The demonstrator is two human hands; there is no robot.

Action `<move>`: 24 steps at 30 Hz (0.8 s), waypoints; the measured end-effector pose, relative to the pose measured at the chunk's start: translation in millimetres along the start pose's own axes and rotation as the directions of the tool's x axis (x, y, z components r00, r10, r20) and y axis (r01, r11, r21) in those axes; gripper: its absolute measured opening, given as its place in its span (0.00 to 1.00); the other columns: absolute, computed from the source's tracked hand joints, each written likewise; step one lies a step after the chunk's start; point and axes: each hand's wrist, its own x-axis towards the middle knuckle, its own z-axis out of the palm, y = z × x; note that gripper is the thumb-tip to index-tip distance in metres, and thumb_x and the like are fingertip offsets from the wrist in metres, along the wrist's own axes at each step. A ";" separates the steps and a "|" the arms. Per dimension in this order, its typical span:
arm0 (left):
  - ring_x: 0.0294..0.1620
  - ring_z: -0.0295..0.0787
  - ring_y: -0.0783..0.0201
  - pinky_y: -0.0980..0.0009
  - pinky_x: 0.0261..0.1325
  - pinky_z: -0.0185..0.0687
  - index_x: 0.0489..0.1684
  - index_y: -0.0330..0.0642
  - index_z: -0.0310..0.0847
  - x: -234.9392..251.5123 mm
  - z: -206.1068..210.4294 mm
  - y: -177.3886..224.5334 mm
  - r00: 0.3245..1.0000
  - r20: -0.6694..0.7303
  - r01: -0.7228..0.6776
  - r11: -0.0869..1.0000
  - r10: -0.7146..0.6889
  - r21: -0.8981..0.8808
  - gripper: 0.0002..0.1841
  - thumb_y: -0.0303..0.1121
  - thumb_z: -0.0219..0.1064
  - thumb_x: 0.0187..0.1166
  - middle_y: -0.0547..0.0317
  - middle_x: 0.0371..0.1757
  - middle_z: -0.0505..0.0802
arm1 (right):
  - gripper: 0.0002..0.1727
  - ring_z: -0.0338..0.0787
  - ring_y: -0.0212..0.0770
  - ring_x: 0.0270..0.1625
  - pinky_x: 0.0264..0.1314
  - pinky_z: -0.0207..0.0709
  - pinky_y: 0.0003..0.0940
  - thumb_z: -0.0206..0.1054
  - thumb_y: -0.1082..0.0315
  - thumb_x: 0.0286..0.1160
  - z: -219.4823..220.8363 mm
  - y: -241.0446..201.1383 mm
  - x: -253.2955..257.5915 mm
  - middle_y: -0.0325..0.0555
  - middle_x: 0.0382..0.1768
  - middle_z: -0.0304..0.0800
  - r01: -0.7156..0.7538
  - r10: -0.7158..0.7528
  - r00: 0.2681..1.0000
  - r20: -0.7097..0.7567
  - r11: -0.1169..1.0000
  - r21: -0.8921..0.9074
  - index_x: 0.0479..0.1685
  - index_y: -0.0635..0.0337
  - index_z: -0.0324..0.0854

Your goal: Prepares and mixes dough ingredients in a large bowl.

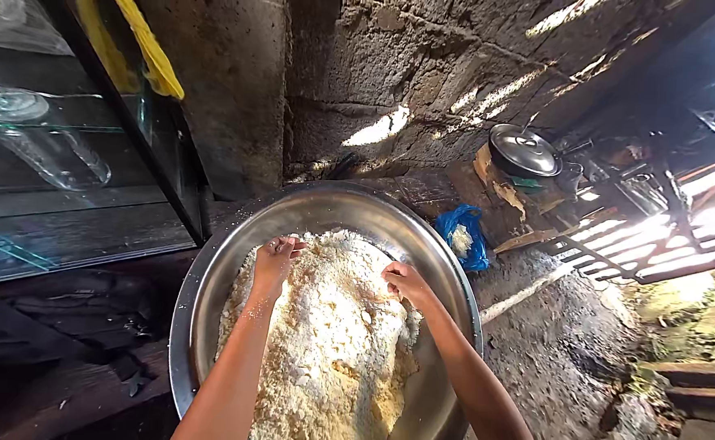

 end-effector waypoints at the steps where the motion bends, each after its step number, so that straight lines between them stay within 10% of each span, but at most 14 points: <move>1: 0.49 0.93 0.63 0.66 0.54 0.86 0.56 0.32 0.81 -0.1 0.2 0.2 1.000 -0.003 -0.001 1.000 0.001 0.002 0.11 0.32 0.58 0.91 0.51 0.50 0.95 | 0.10 0.84 0.32 0.28 0.31 0.80 0.26 0.61 0.66 0.86 -6.9 -2.8 -4.9 0.43 0.39 0.87 -0.019 0.019 0.999 0.026 1.000 -0.003 0.55 0.64 0.79; 4: 0.48 0.94 0.63 0.67 0.53 0.87 0.55 0.32 0.81 -0.4 1.6 -0.4 1.000 0.006 -0.009 1.000 0.009 0.009 0.11 0.31 0.58 0.90 0.52 0.49 0.95 | 0.11 0.85 0.32 0.32 0.38 0.82 0.29 0.61 0.67 0.86 -34.5 -16.9 -19.7 0.43 0.38 0.87 0.002 -0.001 1.000 0.006 0.987 -0.159 0.56 0.65 0.80; 7: 0.47 0.94 0.64 0.67 0.51 0.88 0.54 0.32 0.81 0.6 2.7 -3.7 1.000 0.006 -0.010 1.000 0.010 0.014 0.11 0.31 0.58 0.91 0.52 0.48 0.96 | 0.14 0.91 0.43 0.40 0.50 0.86 0.43 0.64 0.67 0.82 -74.5 -33.1 -31.7 0.55 0.42 0.91 0.041 -0.163 0.913 -0.374 0.948 -0.315 0.56 0.70 0.85; 11: 0.51 0.88 0.62 0.64 0.56 0.82 0.55 0.32 0.82 -1.1 3.0 -4.3 0.998 -0.053 -0.024 0.998 0.027 0.062 0.10 0.30 0.61 0.88 0.49 0.54 0.92 | 0.42 0.87 0.59 0.65 0.69 0.80 0.57 0.73 0.57 0.79 -104.5 -40.6 -17.6 0.66 0.73 0.79 0.069 -0.194 0.686 -0.702 0.977 -0.202 0.89 0.63 0.60; 16: 0.66 0.81 0.59 0.59 0.69 0.75 0.65 0.32 0.78 0.4 3.0 -4.4 0.992 -0.128 0.020 0.999 -0.014 0.048 0.15 0.32 0.63 0.88 0.44 0.66 0.86 | 0.22 0.87 0.50 0.68 0.74 0.78 0.50 0.61 0.57 0.89 -23.1 -27.8 31.4 0.59 0.65 0.88 0.048 -0.141 0.924 -0.355 0.964 -0.260 0.70 0.65 0.82; 20: 0.80 0.76 0.52 0.55 0.81 0.70 0.79 0.32 0.71 6.8 3.1 -21.6 0.999 0.033 -0.019 0.973 0.012 0.230 0.23 0.37 0.56 0.92 0.39 0.78 0.80 | 0.40 0.48 0.65 0.94 0.93 0.39 0.68 0.48 0.39 0.90 80.0 -30.8 72.9 0.64 0.91 0.54 -0.104 0.001 0.976 -0.216 0.879 -0.465 0.90 0.59 0.62; 24: 0.80 0.76 0.52 0.55 0.83 0.67 0.82 0.34 0.69 8.2 11.7 -29.9 0.997 0.082 -0.029 0.961 0.007 0.273 0.24 0.40 0.49 0.95 0.40 0.78 0.81 | 0.25 0.69 0.55 0.86 0.88 0.53 0.64 0.55 0.51 0.91 140.2 -72.9 96.7 0.52 0.77 0.81 0.088 -0.090 0.996 0.016 0.886 -0.455 0.76 0.53 0.80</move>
